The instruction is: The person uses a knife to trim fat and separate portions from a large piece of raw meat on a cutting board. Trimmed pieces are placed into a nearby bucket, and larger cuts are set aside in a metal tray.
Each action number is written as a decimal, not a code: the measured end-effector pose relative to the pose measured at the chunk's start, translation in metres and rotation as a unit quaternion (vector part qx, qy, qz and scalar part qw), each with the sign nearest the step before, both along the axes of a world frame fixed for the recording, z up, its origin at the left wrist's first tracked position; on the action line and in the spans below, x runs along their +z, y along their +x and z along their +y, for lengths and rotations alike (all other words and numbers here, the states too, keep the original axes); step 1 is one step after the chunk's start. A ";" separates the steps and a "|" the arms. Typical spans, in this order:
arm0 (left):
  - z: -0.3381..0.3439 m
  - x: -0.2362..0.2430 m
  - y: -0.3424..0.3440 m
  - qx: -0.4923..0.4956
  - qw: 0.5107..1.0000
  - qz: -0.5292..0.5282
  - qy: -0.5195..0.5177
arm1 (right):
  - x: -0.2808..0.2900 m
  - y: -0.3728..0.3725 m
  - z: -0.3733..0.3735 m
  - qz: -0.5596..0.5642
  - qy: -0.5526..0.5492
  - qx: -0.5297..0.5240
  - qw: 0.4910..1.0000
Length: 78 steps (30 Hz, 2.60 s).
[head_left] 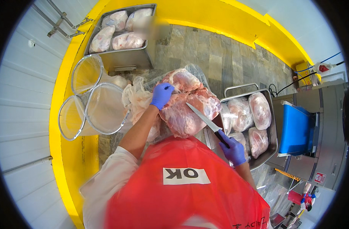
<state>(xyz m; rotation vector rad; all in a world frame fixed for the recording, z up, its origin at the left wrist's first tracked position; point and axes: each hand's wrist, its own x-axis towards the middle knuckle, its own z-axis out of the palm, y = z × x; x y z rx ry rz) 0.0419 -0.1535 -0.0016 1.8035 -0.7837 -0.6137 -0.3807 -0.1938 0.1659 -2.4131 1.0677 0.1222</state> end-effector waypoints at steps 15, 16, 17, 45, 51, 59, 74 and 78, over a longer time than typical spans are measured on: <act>0.108 -0.009 0.115 0.160 0.985 0.022 -0.051 | 0.094 0.073 -0.034 0.067 -0.104 0.147 0.981; 0.115 -0.011 0.113 0.167 0.984 -0.010 -0.057 | 0.095 0.077 -0.036 0.040 -0.099 0.157 0.982; 0.120 -0.014 0.107 0.173 0.982 -0.042 -0.062 | 0.099 0.084 -0.038 0.056 -0.093 0.172 0.979; 0.136 -0.062 0.030 0.092 0.995 -0.040 -0.005 | 0.160 0.300 -0.027 0.356 -0.094 0.361 0.857; 0.144 -0.056 0.035 0.105 0.992 0.060 -0.041 | 0.133 0.291 -0.002 0.321 -0.116 0.370 0.864; 0.136 -0.068 0.042 0.076 0.992 0.064 -0.080 | 0.069 0.184 0.001 0.184 -0.162 0.260 0.934; 0.139 -0.083 0.047 0.073 0.996 0.049 -0.035 | 0.057 0.152 0.005 0.116 -0.227 0.289 0.923; 0.140 -0.087 0.045 0.068 0.994 0.047 -0.076 | 0.121 0.213 0.003 0.220 -0.198 0.371 0.880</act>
